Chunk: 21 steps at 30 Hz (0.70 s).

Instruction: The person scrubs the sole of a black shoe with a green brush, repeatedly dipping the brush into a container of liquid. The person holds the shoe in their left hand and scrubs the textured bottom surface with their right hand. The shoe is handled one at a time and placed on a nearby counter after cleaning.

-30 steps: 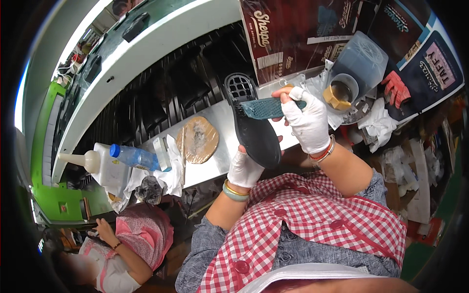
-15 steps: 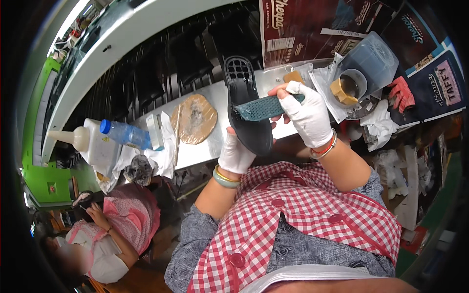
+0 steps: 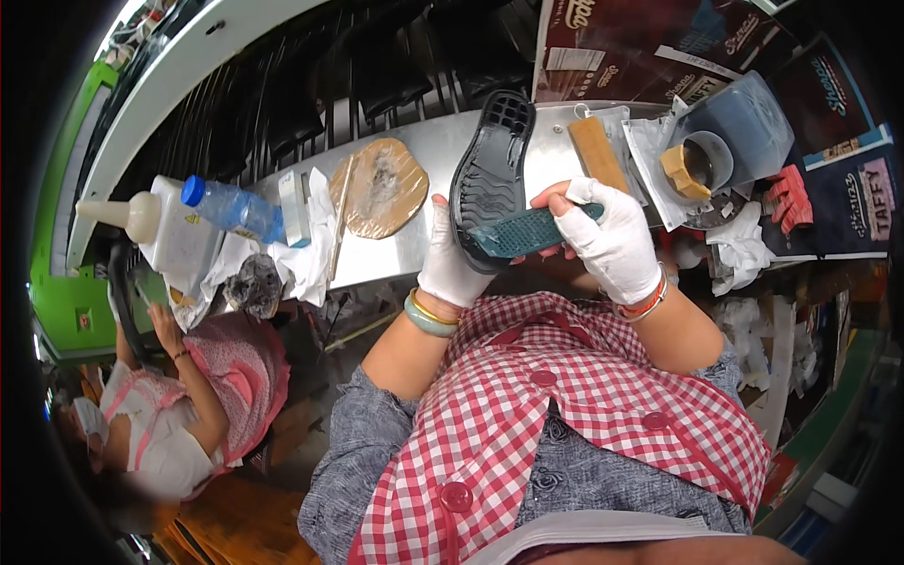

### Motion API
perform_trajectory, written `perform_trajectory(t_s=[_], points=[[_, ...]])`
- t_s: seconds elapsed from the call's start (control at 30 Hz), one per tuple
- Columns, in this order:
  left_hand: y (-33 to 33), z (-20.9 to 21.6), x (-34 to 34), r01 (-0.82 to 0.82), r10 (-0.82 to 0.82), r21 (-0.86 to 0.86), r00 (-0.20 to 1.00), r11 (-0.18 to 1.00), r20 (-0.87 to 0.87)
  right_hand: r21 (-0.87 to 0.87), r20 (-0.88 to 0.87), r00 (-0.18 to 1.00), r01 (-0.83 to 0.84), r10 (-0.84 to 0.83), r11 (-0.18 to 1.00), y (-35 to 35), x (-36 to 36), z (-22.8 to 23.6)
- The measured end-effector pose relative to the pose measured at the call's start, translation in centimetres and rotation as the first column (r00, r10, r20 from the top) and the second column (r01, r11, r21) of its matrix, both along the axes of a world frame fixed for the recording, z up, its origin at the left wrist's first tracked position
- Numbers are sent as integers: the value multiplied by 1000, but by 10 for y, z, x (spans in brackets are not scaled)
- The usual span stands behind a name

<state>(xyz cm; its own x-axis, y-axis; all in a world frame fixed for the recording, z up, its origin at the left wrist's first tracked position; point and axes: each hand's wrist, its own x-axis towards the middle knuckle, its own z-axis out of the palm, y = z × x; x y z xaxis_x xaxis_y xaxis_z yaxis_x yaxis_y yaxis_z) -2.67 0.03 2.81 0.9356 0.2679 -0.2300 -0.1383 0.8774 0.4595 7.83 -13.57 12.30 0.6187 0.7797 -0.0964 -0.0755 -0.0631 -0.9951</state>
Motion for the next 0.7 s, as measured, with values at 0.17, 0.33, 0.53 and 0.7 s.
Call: perform_trajectory(t_s=[0.17, 0.33, 0.53, 0.7], points=[[6, -3, -9, 20, -20, 13, 999, 1000, -28, -22, -44, 990, -132, 131, 991, 4, -1, 0], [16, -5, -21, 119, -119, 4, 992, 993, -49, -32, -68, 955, -291, 288, 956, 18, 2, 0], [41, -13, -22, 345, -344, 10, 935, 939, 85, -77, -17, 908, -419, 419, 905, 43, 2, -2], [61, -15, -22, 404, -402, 67, 915, 913, -32, -179, 27, 886, -451, 462, 875, 62, -2, -2]])
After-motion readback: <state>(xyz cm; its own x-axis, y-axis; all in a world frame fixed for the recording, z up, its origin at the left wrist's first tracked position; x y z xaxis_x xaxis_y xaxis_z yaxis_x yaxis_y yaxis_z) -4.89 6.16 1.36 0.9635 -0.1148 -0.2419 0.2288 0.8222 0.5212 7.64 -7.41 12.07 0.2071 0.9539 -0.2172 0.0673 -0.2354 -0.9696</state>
